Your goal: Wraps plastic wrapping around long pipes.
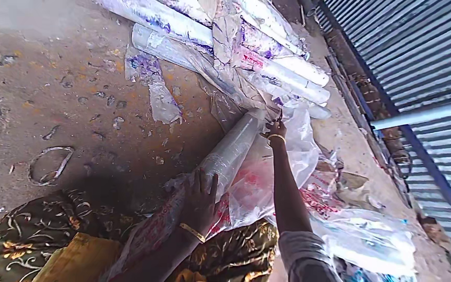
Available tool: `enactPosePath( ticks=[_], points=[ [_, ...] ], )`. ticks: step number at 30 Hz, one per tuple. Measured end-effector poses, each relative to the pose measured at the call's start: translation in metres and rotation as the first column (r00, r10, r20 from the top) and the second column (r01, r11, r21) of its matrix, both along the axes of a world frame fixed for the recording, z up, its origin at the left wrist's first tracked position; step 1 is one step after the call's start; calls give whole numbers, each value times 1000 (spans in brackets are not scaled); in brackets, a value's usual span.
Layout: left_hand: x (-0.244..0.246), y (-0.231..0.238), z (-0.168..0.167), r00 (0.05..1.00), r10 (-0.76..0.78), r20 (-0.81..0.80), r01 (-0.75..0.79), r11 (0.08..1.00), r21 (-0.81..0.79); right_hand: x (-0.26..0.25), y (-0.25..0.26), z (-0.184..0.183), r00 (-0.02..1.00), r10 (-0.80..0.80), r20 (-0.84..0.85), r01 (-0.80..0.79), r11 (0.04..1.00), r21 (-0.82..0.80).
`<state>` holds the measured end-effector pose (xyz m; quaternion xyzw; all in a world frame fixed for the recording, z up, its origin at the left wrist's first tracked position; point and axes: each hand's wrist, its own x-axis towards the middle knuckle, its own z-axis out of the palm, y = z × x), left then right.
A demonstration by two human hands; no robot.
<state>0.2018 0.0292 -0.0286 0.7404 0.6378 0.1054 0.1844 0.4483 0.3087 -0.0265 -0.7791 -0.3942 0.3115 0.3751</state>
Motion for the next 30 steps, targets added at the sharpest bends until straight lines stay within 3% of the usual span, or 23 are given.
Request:
enactPosePath(
  ticks=[2, 3, 5, 7, 8, 10, 12, 14, 17, 19, 21, 25, 30],
  points=[
    [0, -4, -2, 1000, 15, 27, -17, 997, 72, 15, -28, -19, 984, -145, -108, 145, 989, -7],
    [-3, -4, 6, 999, -3, 44, 4, 1000, -13, 19, -41, -23, 956, -223, -189, 225, 974, -11],
    [-11, 10, 43, 994, -79, 73, 102, 911, -399, 21, -59, -22, 857, -331, -396, 355, 935, -14],
    [-11, 43, 79, 977, -195, 82, 205, 771, -603, 22, -60, -22, 767, -389, -511, 463, 886, 21],
    [-5, 62, 90, 960, -269, 77, 261, 765, -588, 23, -60, -24, 722, -409, -558, 515, 856, 39],
    [19, 113, 100, 920, -390, 51, 378, 843, -383, 22, -56, -23, 676, -415, -610, 560, 827, 58],
    [54, 179, 92, 860, -509, 38, 509, 851, -130, 20, -54, -22, 719, -392, -574, 531, 842, 90],
    [93, 242, 63, 773, -632, 55, 632, 775, 31, 26, -57, -31, 798, -360, -483, 458, 884, 98],
    [144, 303, 23, 719, -695, 17, 694, 717, -63, 28, -64, -33, 894, -270, -358, 324, 941, 100],
    [166, 328, -1, 735, -672, -87, 651, 736, -184, 24, -66, -33, 952, -223, -210, 249, 962, 109],
    [177, 342, -15, 761, -624, -174, 594, 780, -197, 16, -67, -26, 984, -177, -25, 179, 982, 66],
    [169, 353, -15, 801, -583, -136, 566, 812, -143, -17, -68, -13, 985, -129, 117, 122, 991, 60],
    [157, 355, 5, 850, -525, -46, 506, 837, -208, -41, -68, -22, 983, -101, 154, 79, 986, 146]
  ],
)
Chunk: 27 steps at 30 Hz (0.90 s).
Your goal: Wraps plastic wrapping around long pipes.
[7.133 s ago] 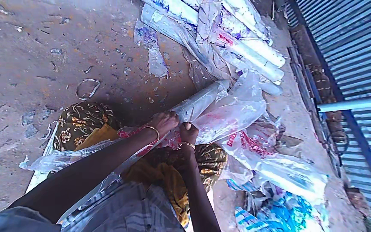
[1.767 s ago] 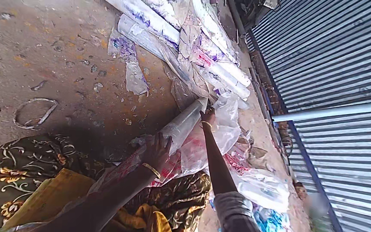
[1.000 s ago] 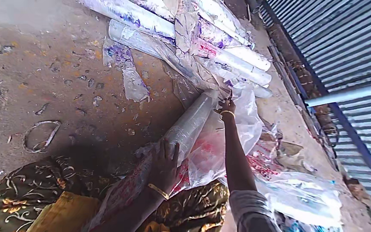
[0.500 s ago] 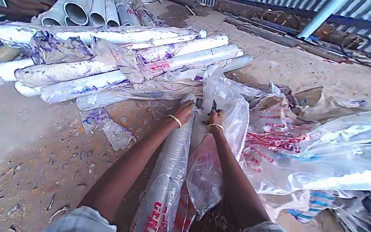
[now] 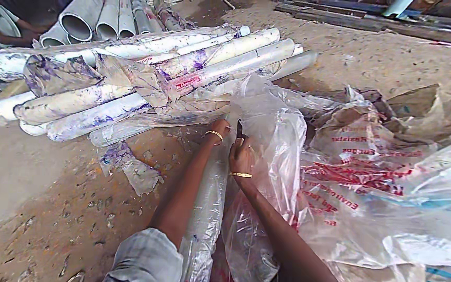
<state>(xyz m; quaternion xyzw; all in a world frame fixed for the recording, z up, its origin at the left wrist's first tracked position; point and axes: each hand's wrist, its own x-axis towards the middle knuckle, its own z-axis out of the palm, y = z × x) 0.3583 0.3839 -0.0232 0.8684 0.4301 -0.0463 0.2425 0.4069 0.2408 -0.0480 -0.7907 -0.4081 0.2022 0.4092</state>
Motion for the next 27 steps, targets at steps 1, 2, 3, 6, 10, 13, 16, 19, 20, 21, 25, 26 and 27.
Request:
enactPosePath(
  ticks=[1, 2, 3, 6, 10, 13, 16, 19, 20, 21, 25, 26, 27],
  points=[
    [-2, 1, 1, 1000, 4, 31, -4, 1000, -19, 5, 0, -3, 1000, -7, 17, 7, 1000, -28],
    [-3, 4, 1, 998, 5, 59, -3, 999, -34, 15, 2, -3, 999, -24, 29, 26, 998, -60],
    [-4, 5, 0, 997, 16, 73, -12, 999, -50, 25, 2, -1, 999, -40, 33, 43, 995, -92],
    [-2, 11, 5, 996, 75, 54, -70, 993, -90, 47, -6, 21, 998, -21, 61, 26, 997, -73],
    [11, 15, 10, 994, 106, -29, -109, 989, -96, 57, -26, 56, 978, 109, 177, -92, 991, -99],
    [18, 17, 13, 994, 67, -87, -74, 994, -83, 46, -43, 86, 925, 224, 307, -163, 964, -211],
    [25, 19, 14, 994, 15, -108, -24, 996, -90, 22, -58, 108, 863, 340, 373, -239, 926, -291],
    [30, 18, 15, 996, -55, -67, 48, 994, -94, 4, -38, 95, 870, 422, 254, -237, 810, -536],
    [30, 19, 14, 996, -80, -42, 76, 993, -88, 2, -27, 81, 884, 403, 237, -213, 798, -564],
    [29, 20, 14, 996, -91, -22, 89, 992, -84, 1, -17, 67, 896, 383, 223, -196, 794, -575],
    [27, 16, 12, 999, -45, 0, 44, 997, -67, -6, 0, 35, 907, 370, 200, -194, 791, -580],
    [27, 15, 11, 999, -33, 4, 33, 998, -51, -9, 1, 32, 903, 380, 198, -202, 784, -587],
    [27, 14, 9, 1000, -25, 12, 26, 999, -38, -13, 2, 29, 898, 391, 200, -207, 778, -594]
  ],
)
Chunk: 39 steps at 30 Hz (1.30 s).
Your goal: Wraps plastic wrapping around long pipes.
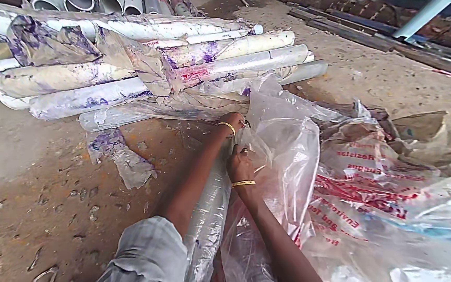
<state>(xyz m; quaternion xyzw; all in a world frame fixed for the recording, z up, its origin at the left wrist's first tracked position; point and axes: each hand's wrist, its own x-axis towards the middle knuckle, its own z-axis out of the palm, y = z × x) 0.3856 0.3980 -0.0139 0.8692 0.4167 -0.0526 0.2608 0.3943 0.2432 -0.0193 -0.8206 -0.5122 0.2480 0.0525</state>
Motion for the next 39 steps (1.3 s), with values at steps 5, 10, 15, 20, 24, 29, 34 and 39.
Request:
enactPosePath(
  ticks=[5, 10, 15, 20, 24, 29, 34, 39],
  points=[
    [-3, -3, -6, 998, 14, 67, -15, 1000, 13, -1, 12, -12, 1000, -7, 3, 7, 1000, -28],
    [-2, -11, -11, 996, 25, 91, -25, 1000, -4, 24, 26, -33, 1000, 7, 17, -8, 996, 85],
    [1, -24, -26, 994, 65, 88, -71, 995, 74, 35, 32, -42, 997, -75, 20, 72, 991, 111],
    [14, -33, -24, 990, 137, -11, -135, 985, 106, 36, 6, -20, 996, -81, 33, 80, 997, 17],
    [12, -30, -28, 992, 124, -6, -123, 987, 107, 43, 18, -62, 995, -54, 85, 40, 987, 156],
    [11, -31, -28, 987, 156, -38, -151, 981, 119, 45, 15, -42, 993, -102, 67, 93, 989, 117],
    [15, -27, -28, 987, 152, -48, -145, 981, 127, 66, -9, -20, 971, -228, 71, 216, 965, 147],
    [7, -20, -21, 992, 108, -60, -104, 993, 62, 106, 2, -44, 954, -296, 41, 275, 922, 272]
  ],
)
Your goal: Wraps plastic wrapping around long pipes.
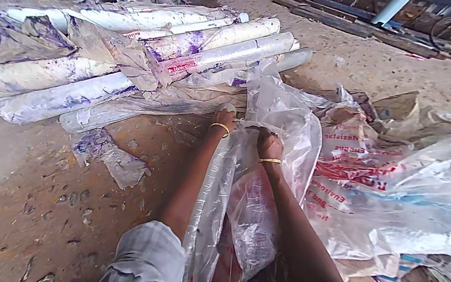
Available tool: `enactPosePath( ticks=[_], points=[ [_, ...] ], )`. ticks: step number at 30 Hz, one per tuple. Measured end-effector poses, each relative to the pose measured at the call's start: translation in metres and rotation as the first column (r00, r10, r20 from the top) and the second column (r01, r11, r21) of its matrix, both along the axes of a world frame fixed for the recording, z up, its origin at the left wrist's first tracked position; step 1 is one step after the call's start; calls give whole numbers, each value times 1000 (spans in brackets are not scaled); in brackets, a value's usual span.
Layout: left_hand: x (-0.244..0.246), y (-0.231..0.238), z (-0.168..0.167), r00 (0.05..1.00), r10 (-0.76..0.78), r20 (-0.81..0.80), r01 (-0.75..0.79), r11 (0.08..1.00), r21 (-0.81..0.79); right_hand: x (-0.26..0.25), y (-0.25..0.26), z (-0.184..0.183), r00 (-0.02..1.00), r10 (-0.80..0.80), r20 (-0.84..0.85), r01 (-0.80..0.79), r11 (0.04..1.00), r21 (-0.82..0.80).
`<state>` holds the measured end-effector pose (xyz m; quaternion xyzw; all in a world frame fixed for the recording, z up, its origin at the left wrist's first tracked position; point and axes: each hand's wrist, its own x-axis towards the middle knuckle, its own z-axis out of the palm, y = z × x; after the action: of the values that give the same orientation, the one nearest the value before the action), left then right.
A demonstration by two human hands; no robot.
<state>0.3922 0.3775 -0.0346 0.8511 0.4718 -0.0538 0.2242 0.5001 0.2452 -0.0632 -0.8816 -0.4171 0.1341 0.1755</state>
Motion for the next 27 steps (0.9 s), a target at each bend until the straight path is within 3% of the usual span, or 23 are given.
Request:
enactPosePath(
  ticks=[3, 7, 12, 15, 18, 21, 24, 27],
  points=[
    [-1, 1, -1, 996, -26, -89, 26, 1000, 4, 5, 0, 4, 996, -82, 26, 81, 996, 38],
    [-6, 10, -3, 998, 64, -26, -64, 998, 25, 34, -10, 19, 980, -192, -48, 191, 981, -27],
    [-17, 27, 6, 997, 67, -43, -71, 994, -79, 23, -30, 83, 990, 120, -77, -119, 993, 26],
    [-13, 31, 14, 996, 59, -63, -67, 990, -121, 3, -39, 111, 938, 340, 70, -346, 932, 109],
    [-2, 25, 15, 995, 20, -99, -32, 993, -116, -11, -24, 91, 883, 456, 113, -462, 887, 32],
    [7, 19, 15, 995, -19, -96, 8, 994, -111, -11, -5, 63, 863, 501, 62, -494, 863, -101],
    [13, 19, 15, 995, -37, -96, 24, 991, -128, -8, 1, 58, 872, 490, 11, -469, 841, -269],
    [15, 21, 15, 995, -31, -96, 18, 991, -129, -3, 1, 54, 884, 467, 11, -452, 861, -235]
  ],
)
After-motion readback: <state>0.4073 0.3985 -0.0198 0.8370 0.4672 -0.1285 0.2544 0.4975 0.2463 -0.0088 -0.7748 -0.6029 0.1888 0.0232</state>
